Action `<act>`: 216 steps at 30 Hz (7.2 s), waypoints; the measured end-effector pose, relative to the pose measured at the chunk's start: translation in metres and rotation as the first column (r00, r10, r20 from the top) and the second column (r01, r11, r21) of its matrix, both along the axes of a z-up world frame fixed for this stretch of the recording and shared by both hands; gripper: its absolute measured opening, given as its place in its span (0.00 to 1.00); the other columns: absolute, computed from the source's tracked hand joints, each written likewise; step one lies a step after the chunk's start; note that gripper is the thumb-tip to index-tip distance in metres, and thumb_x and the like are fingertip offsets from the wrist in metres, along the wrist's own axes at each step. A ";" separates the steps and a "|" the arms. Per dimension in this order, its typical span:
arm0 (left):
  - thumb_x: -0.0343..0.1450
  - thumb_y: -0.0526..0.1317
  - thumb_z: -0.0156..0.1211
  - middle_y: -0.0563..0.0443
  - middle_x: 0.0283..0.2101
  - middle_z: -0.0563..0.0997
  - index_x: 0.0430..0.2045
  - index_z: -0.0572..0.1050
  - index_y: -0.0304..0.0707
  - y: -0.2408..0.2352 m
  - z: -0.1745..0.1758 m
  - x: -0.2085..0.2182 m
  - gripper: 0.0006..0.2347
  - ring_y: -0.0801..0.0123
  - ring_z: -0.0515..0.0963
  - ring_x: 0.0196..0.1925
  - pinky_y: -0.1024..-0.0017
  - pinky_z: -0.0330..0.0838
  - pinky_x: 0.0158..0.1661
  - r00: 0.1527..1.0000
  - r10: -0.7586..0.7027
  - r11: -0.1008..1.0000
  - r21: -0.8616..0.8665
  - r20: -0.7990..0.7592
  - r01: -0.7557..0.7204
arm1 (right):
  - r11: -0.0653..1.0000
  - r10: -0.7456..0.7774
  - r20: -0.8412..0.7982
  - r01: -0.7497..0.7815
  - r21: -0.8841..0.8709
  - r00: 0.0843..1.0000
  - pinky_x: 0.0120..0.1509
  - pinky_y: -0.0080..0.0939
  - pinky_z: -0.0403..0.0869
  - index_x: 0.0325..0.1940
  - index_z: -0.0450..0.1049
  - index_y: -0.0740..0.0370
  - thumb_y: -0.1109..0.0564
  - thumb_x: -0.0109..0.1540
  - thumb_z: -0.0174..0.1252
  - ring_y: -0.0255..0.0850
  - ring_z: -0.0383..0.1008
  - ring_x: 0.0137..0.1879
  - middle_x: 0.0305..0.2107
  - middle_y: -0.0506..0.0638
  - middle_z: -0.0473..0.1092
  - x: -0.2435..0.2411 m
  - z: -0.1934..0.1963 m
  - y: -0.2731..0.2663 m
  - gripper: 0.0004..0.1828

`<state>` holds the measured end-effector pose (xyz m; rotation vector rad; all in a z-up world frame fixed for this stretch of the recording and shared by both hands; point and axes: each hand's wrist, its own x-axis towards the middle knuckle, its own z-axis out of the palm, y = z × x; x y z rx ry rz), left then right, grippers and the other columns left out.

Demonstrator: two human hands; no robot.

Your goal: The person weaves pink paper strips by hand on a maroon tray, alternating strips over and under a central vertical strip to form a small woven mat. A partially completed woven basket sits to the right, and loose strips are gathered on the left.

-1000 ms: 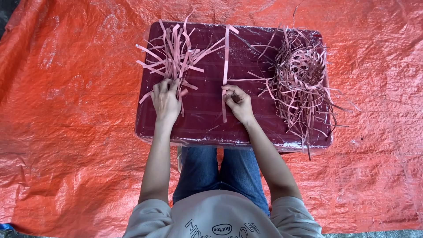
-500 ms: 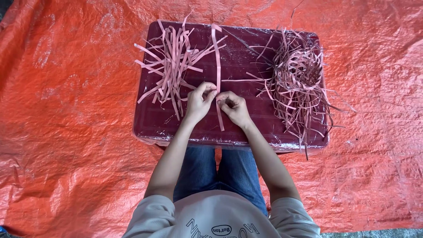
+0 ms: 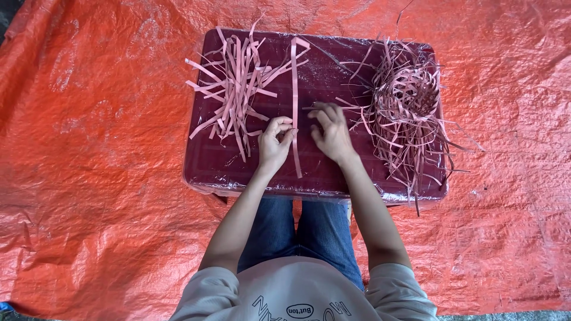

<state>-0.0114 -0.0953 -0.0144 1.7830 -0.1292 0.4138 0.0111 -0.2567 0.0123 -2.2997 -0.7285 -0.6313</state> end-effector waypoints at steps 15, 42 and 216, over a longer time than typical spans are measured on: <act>0.61 0.29 0.59 0.51 0.25 0.79 0.30 0.71 0.38 -0.008 -0.027 0.001 0.08 0.68 0.74 0.23 0.78 0.68 0.23 0.999 -0.040 0.999 0.035 0.004 0.040 | 0.970 -0.171 0.209 0.202 -0.134 0.963 0.39 0.40 0.63 0.33 0.70 0.56 0.61 0.49 0.53 0.45 0.64 0.37 0.23 0.48 0.64 0.027 -0.006 0.009 0.09; 0.63 0.27 0.50 0.43 0.29 0.74 0.33 0.71 0.34 0.002 -0.091 0.020 0.08 0.52 0.74 0.33 0.64 0.68 0.33 0.989 -0.136 0.961 0.235 -0.064 0.147 | 0.960 0.224 0.212 -0.178 -0.217 0.951 0.37 0.37 0.64 0.28 0.69 0.47 0.56 0.55 0.48 0.40 0.69 0.34 0.19 0.43 0.67 0.065 0.001 0.139 0.05; 0.58 0.33 0.56 0.39 0.33 0.77 0.26 0.76 0.32 0.019 -0.039 -0.011 0.07 0.47 0.67 0.53 0.56 0.61 0.50 0.844 -0.490 0.533 0.841 0.216 0.094 | 0.724 0.459 -0.752 0.292 0.625 0.472 0.23 0.42 0.77 0.53 0.59 0.77 0.71 0.53 0.54 0.47 0.73 0.22 0.16 0.65 0.68 -0.053 -0.008 0.007 0.25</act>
